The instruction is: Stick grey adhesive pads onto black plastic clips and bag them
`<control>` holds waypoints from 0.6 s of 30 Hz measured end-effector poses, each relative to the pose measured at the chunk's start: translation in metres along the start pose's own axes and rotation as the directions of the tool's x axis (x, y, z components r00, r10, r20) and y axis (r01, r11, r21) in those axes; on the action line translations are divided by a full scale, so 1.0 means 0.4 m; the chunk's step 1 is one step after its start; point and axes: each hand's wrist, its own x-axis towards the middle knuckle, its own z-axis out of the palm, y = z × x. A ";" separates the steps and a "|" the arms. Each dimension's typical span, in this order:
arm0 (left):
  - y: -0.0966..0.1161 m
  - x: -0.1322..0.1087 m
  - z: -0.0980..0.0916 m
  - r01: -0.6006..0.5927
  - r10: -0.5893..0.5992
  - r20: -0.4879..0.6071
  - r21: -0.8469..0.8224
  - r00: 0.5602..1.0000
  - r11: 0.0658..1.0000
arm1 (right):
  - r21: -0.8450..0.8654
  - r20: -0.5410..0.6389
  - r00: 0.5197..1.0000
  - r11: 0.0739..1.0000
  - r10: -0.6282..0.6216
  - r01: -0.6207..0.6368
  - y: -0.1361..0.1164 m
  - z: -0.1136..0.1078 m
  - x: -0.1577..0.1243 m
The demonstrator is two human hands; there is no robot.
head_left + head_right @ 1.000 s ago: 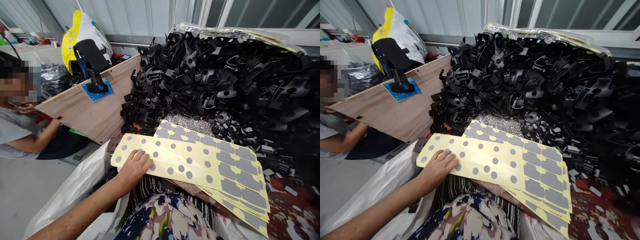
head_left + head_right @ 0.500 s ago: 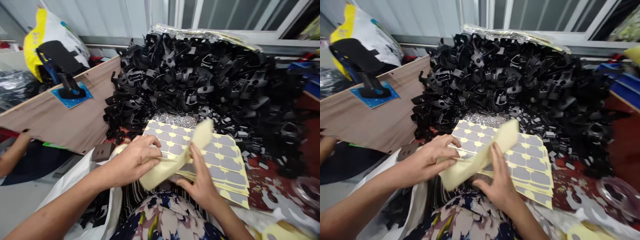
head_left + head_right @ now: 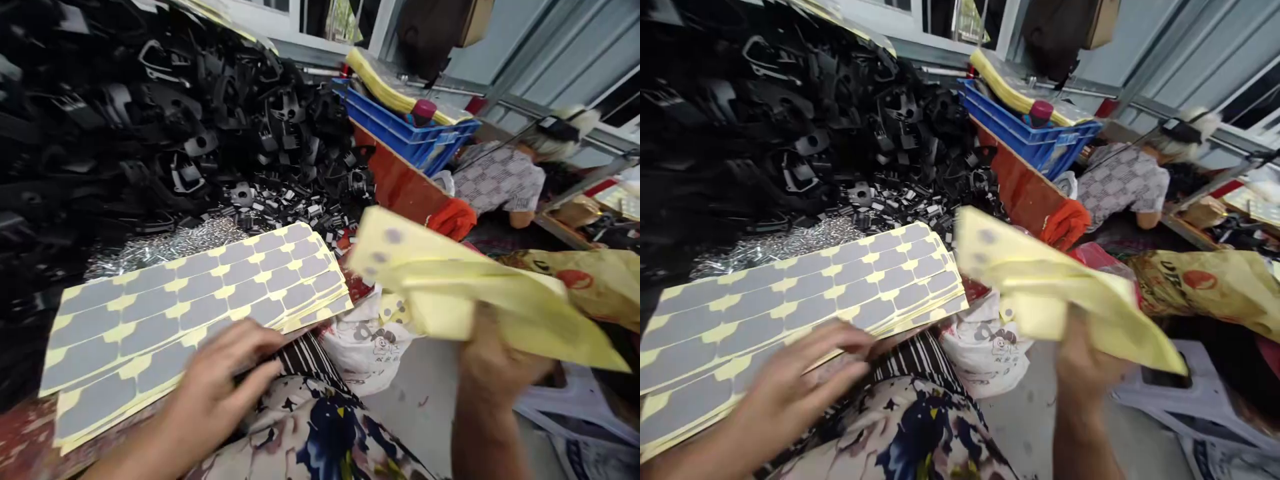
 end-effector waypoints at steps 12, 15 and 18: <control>0.056 0.381 0.693 -0.150 0.049 0.687 0.088 0.725 0.985 | -0.509 0.790 0.484 0.843 0.377 0.174 0.418 0.142 -0.170; 0.012 0.379 0.737 -0.126 -0.037 0.712 0.175 0.701 0.977 | -0.473 0.856 0.327 0.861 0.400 0.187 0.448 0.271 -0.201; -0.013 0.337 0.737 -0.176 -0.016 0.758 0.172 0.652 0.969 | -0.418 0.907 0.146 0.886 0.395 0.201 0.439 0.333 -0.241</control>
